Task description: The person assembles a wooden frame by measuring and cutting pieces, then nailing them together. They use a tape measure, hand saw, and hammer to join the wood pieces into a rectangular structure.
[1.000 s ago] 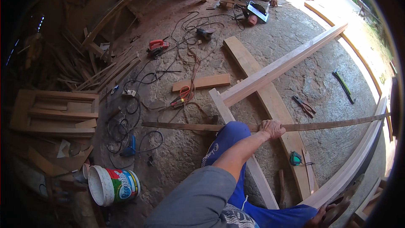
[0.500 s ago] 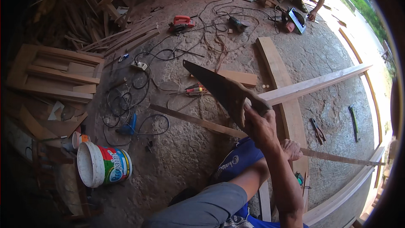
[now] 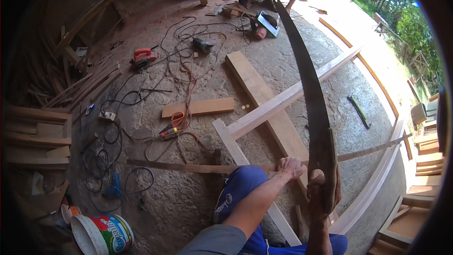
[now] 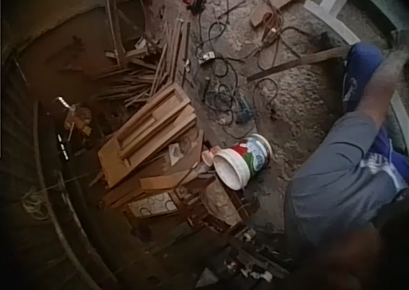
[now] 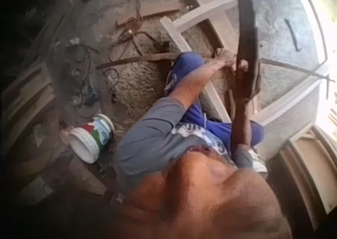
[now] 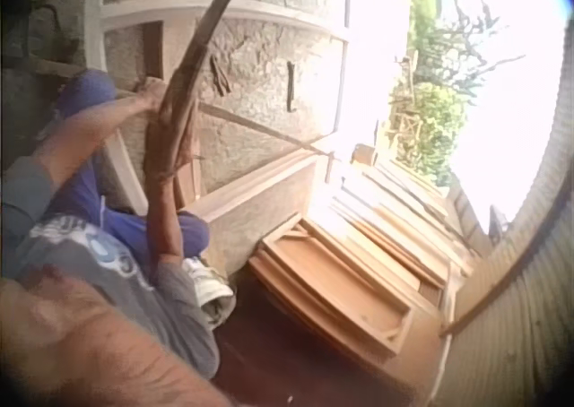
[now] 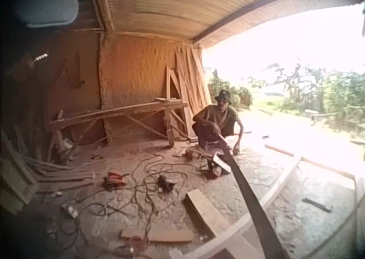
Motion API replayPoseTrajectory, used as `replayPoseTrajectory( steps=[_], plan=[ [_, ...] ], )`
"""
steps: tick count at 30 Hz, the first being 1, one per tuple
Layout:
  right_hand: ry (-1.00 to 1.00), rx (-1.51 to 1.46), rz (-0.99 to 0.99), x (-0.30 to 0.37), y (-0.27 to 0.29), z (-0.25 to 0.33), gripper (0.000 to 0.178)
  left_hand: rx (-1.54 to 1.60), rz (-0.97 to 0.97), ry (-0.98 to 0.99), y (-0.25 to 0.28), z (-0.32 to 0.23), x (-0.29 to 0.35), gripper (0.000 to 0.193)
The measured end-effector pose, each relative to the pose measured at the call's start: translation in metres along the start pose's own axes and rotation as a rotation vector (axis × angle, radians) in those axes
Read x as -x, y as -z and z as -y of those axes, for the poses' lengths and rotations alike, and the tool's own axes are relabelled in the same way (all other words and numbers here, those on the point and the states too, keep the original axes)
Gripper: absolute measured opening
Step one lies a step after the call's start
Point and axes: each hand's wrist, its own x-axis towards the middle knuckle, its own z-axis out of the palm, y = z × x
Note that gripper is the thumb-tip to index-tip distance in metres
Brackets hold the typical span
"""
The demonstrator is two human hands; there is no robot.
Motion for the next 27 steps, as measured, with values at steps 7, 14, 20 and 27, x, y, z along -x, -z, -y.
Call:
replayPoseTrajectory(
  steps=[7, 14, 20, 27],
  plan=[
    [-0.364, 0.004, -0.151, 0.11, 0.113, -0.006, 0.057, -0.056, 0.047, 0.079, 0.004, 0.005, -0.005, 0.046],
    [-0.39, -0.02, -0.085, 0.156, 0.128, 0.004, 0.056, -0.08, 0.198, 0.168, 0.009, 0.017, -0.018, 0.044],
    [-0.486, -0.123, -0.041, 0.166, 0.134, -0.004, 0.055, -0.007, 0.134, 0.162, -0.004, 0.034, -0.031, 0.044],
    [-0.443, -0.091, -0.01, 0.176, 0.126, -0.018, 0.053, 0.15, 0.213, 0.187, 0.0, 0.036, -0.044, 0.042]
  ],
)
